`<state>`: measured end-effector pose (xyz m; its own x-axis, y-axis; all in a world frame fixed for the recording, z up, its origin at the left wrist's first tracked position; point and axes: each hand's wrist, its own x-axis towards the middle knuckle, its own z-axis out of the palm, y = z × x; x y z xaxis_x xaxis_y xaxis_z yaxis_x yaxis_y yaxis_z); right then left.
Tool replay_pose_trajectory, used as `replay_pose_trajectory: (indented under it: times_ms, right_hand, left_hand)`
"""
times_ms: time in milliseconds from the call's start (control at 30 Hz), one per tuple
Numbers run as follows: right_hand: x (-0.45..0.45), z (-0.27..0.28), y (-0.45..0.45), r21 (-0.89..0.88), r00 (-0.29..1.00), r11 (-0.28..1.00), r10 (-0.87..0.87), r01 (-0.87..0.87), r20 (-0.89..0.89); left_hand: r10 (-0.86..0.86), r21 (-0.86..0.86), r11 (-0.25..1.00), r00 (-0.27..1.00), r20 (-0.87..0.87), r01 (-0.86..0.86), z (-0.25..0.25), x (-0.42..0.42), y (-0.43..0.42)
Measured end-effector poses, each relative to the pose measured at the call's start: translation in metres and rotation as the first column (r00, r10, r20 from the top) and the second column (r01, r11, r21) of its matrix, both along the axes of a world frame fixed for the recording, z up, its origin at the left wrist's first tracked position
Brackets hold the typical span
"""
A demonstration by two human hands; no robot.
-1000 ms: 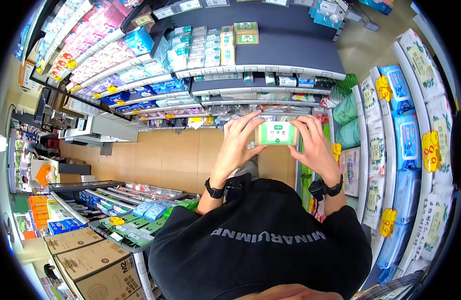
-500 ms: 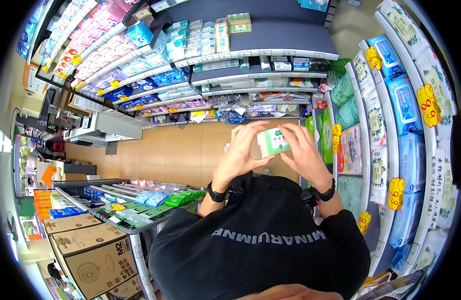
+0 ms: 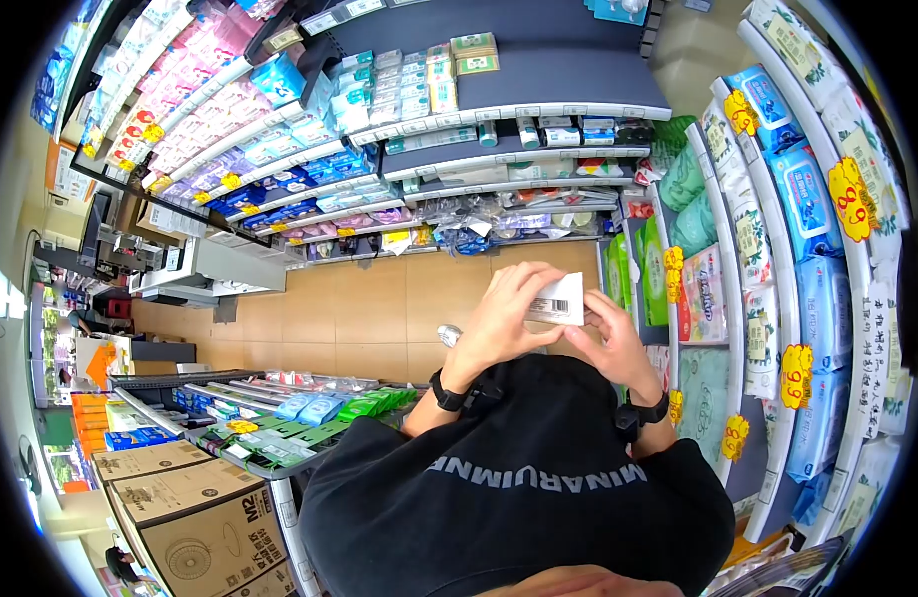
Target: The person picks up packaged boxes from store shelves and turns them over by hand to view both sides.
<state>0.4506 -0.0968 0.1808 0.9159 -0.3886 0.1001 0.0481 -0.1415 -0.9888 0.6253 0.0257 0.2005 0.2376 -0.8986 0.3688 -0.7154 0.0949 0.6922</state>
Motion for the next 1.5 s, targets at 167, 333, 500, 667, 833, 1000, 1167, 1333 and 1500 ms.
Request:
replay_pose_trajectory:
  times_ms: [167,333,500,667,833,1000,1167,1333,1500]
  right_hand:
    - [0.002,-0.018,0.007,0.365,0.977,0.908,-0.210,0.204,-0.025]
    - [-0.003,-0.018,0.001,0.392,0.963,0.884,-0.269,0.253,-0.016]
    - [-0.002,-0.018,-0.002,0.403,0.941,0.862,-0.337,0.308,0.002]
    - [-0.006,-0.014,-0.008,0.402,0.928,0.851,-0.373,0.338,0.009]
    - [-0.012,-0.013,-0.013,0.408,0.926,0.848,-0.376,0.338,0.014]
    - [-0.015,-0.012,-0.014,0.397,0.932,0.857,-0.363,0.329,0.011]
    - [-0.016,-0.005,-0.013,0.407,0.938,0.855,-0.347,0.322,-0.014]
    - [-0.017,-0.011,-0.016,0.419,0.955,0.869,-0.295,0.265,0.008]
    - [-0.016,-0.009,-0.012,0.419,0.956,0.870,-0.293,0.260,0.016]
  left_hand:
    - [0.030,0.007,1.000,0.999,0.017,-0.030,-0.005,0.001,0.003]
    - [0.085,-0.029,0.996,0.996,-0.009,-0.085,-0.014,0.011,0.007]
    - [0.149,-0.033,0.988,0.986,-0.075,-0.151,-0.015,0.020,0.013]
    - [0.151,-0.040,0.986,0.970,-0.192,-0.161,-0.016,0.025,0.017]
    - [0.126,-0.087,0.984,0.956,-0.265,-0.154,-0.016,0.025,0.016]
    - [0.121,-0.102,0.983,0.960,-0.254,-0.151,-0.015,0.024,0.011]
    - [0.124,-0.104,0.983,0.962,-0.243,-0.153,-0.013,0.024,0.009]
    - [0.193,-0.078,0.971,0.937,-0.293,-0.224,-0.016,0.024,0.004]
    - [0.232,-0.015,0.964,0.865,-0.445,-0.267,-0.019,0.019,0.001]
